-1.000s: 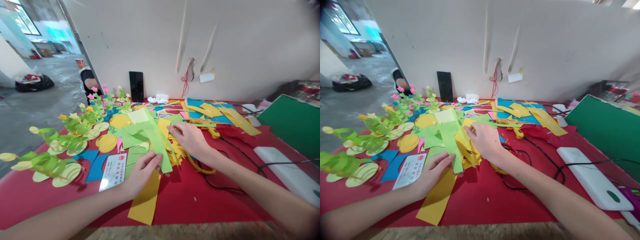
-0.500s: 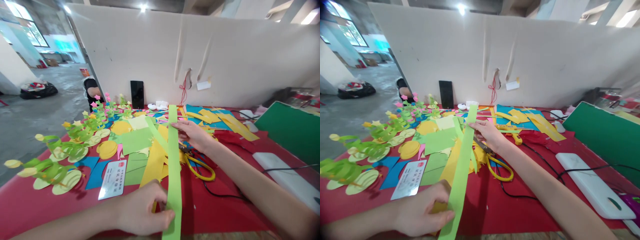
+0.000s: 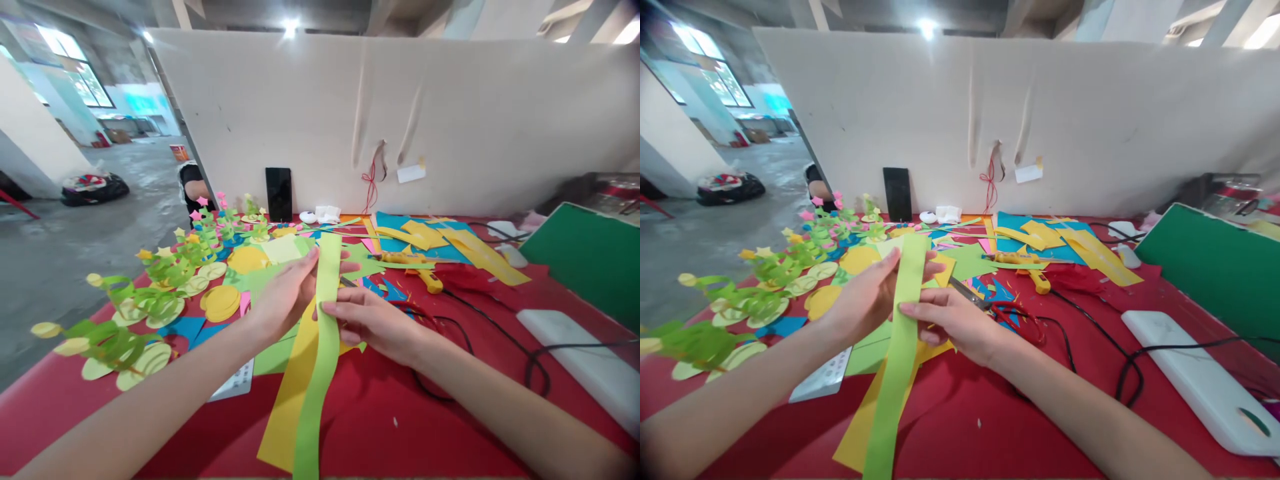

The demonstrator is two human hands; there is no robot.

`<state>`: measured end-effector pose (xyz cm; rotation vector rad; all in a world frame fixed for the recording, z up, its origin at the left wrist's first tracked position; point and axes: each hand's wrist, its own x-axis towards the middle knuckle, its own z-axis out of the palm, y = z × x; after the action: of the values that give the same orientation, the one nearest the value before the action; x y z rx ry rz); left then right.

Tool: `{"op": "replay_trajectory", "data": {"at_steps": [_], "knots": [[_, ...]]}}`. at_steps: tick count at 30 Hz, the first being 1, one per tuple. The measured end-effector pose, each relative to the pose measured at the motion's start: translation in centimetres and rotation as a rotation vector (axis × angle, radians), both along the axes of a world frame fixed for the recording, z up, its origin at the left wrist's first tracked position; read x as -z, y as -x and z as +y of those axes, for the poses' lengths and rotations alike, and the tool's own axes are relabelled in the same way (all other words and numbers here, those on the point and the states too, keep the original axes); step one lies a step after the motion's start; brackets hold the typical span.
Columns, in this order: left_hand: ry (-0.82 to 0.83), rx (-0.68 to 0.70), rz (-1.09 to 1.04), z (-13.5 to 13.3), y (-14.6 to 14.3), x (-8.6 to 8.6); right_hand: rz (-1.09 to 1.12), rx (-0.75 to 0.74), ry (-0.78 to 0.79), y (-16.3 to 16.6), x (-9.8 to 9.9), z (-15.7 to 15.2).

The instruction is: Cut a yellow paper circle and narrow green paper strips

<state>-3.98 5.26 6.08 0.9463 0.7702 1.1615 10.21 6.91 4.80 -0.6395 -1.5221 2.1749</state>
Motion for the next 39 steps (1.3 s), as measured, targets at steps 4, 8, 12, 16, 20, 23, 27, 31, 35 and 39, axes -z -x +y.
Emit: {"op": "replay_trajectory", "data": {"at_steps": [4, 8, 12, 16, 20, 23, 27, 31, 35, 39], "knots": [[-0.009, 0.006, 0.002, -0.5, 0.0, -0.4, -0.053, -0.025, -0.010, -0.4, -0.1, 0.2], [-0.072, -0.002, 0.002, -0.9, 0.0, -1.1, -0.256, 0.109, -0.318, -2.0, -2.2, 1.3], [-0.145, -0.003, 0.076, -1.6, -0.4, -2.1, -0.273, 0.323, -0.693, -3.4, -4.3, 1.2], [-0.216, -0.008, 0.147, -2.8, -0.7, -3.0, -0.215, 0.292, -0.821, -3.6, -5.0, -0.1], [-0.253, -0.055, 0.210, -3.7, -0.7, -4.0, -0.164, 0.231, -0.752, -3.5, -5.1, -0.9], [-0.267, -0.074, 0.322, -3.9, -0.7, -4.4, -0.124, 0.312, -0.691, -3.7, -5.4, -1.4], [-0.326, -0.097, 0.551, -4.2, -1.0, -4.6, -0.165, 0.475, -0.715, -3.9, -6.0, -2.2], [-0.417, -0.137, 0.697, -4.5, -1.3, -4.4, -0.213, 0.511, -0.735, -3.6, -6.2, -2.7], [-0.514, -0.313, 0.702, -4.5, -1.2, -4.1, -0.239, 0.578, -0.811, -3.1, -6.1, -2.7], [-0.501, -0.376, 0.663, -4.1, -1.0, -4.1, -0.243, 0.654, -0.911, -2.8, -5.8, -2.8]]}}
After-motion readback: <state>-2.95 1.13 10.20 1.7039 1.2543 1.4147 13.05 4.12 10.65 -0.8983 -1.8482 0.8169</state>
